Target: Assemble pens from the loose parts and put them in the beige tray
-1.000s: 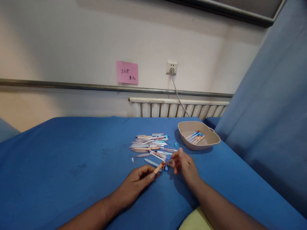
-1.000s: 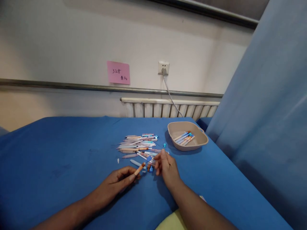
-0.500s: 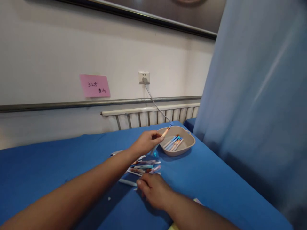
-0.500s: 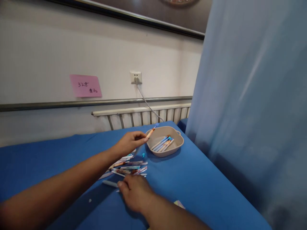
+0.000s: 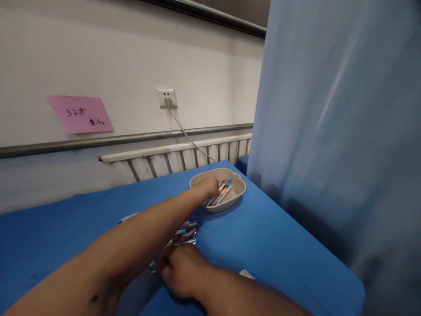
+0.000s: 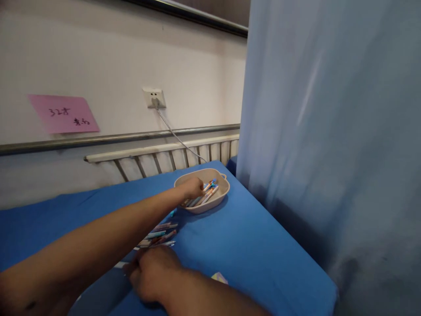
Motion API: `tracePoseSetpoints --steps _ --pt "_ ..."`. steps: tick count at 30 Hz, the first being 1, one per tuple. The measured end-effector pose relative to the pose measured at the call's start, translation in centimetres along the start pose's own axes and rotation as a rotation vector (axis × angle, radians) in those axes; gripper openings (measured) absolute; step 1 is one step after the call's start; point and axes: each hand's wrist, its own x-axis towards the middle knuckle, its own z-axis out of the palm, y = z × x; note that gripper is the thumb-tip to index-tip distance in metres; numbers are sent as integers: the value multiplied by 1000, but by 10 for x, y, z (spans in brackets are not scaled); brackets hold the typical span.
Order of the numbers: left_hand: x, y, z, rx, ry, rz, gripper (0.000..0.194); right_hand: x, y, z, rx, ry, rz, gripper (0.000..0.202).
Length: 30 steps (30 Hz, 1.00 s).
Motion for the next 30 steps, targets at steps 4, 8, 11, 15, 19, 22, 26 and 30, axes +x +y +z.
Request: tracePoseSetpoints --steps 4,8,11,15,19,22,26,30 --pt "5 1 6 82 -35 -51 31 2 -1 1 20 23 -17 27" --pt "4 3 7 96 -21 -47 29 2 -2 0 6 7 -23 25" --pt "-2 5 4 62 17 -16 29 -2 -1 0 19 11 -29 25" --pt "-28 -2 -7 -28 132 45 25 -4 7 4 63 21 -31 24" --pt "-93 -33 -13 -145 296 84 21 3 20 10 257 189 54 23" --pt "-162 -71 3 -209 372 35 23 10 30 12 396 382 99 27" --pt "-245 -119 46 -446 488 -86 23 14 39 11 481 449 122 35" --pt "-286 -142 73 -539 489 -126 19 11 42 12 533 450 141 36"
